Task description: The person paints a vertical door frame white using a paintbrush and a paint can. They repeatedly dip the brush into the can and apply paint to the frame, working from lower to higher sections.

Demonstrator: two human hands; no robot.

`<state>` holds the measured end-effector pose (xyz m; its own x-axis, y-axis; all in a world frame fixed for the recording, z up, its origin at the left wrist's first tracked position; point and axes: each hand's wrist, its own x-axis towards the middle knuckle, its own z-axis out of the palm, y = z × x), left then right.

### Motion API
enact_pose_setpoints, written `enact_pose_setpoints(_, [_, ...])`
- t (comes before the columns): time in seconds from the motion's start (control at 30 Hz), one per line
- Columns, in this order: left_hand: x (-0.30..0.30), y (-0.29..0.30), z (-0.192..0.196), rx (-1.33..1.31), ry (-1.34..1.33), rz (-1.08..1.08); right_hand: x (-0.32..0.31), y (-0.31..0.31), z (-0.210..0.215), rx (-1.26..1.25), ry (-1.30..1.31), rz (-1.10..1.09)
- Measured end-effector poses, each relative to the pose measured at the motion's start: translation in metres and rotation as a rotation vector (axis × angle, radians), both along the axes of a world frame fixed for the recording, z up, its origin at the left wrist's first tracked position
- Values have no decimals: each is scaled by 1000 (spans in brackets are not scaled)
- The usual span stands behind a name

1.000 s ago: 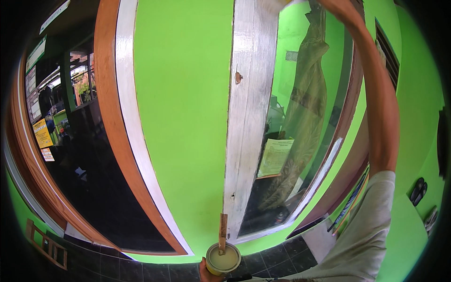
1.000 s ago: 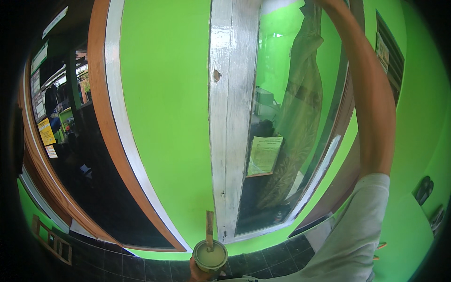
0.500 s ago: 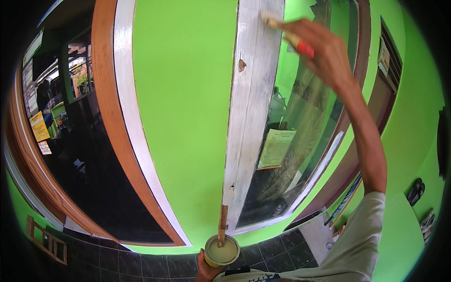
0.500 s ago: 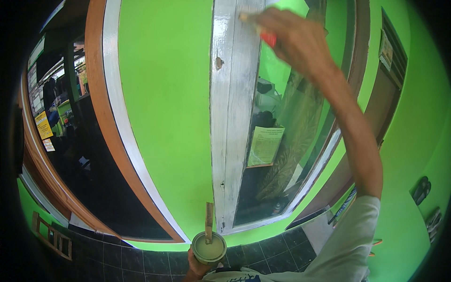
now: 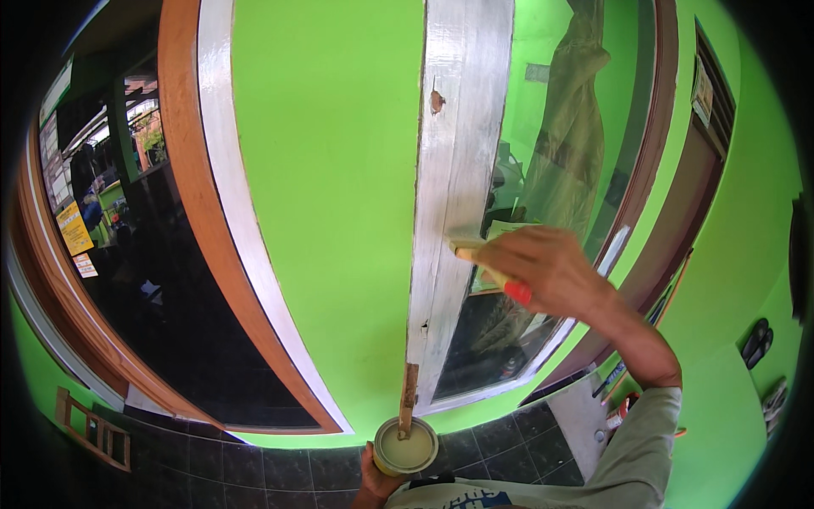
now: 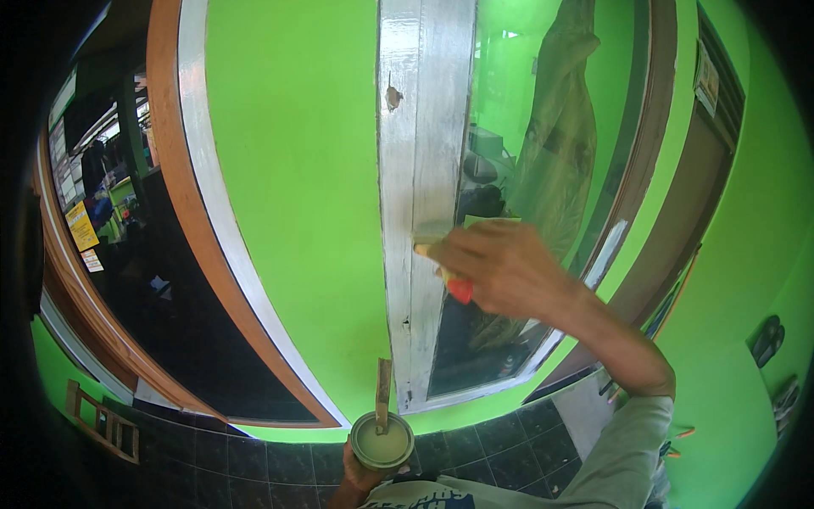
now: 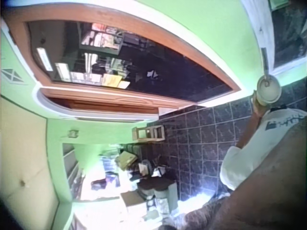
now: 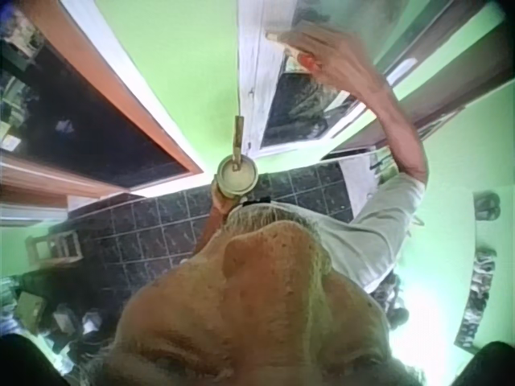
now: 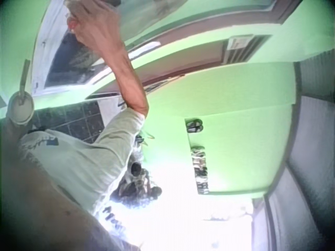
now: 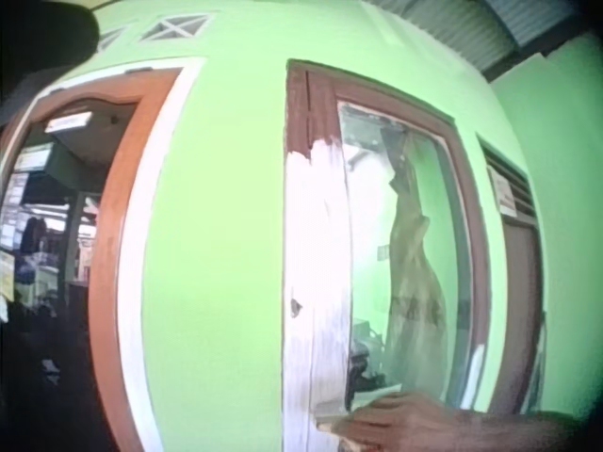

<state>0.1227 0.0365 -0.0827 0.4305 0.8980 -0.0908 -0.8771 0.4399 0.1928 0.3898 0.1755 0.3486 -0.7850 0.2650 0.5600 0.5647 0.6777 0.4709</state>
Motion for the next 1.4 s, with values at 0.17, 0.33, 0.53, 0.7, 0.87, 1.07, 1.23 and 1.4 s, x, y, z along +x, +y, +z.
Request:
enact_pose_setpoints(0.17, [-2,-1,-4,-29,-9,6,-4,13,85,-191,308,-225])
enact_pose_setpoints(0.33, [0,-7,6,2,22,19,15,30,151,149,486,-142])
enact_pose_setpoints(0.53, [-1,-5,-5,18,52,8,10,49,74,563,186,-3])
enact_pose_setpoints(0.7, [-4,-8,-2,38,171,24,2,24,-28,403,63,-42])
enact_pose_setpoints(0.87, [-7,-11,-5,66,185,26,3,5,-88,186,299,43])
enact_pose_setpoints(1.07, [-6,-9,19,178,615,69,-31,6,-101,335,956,62])
enact_pose_setpoints(1.23, [1,-11,53,349,863,168,-75,29,-105,381,1222,105])
enact_pose_setpoints(1.4, [-16,-11,29,-68,-56,29,-98,46,-105,358,1334,70])
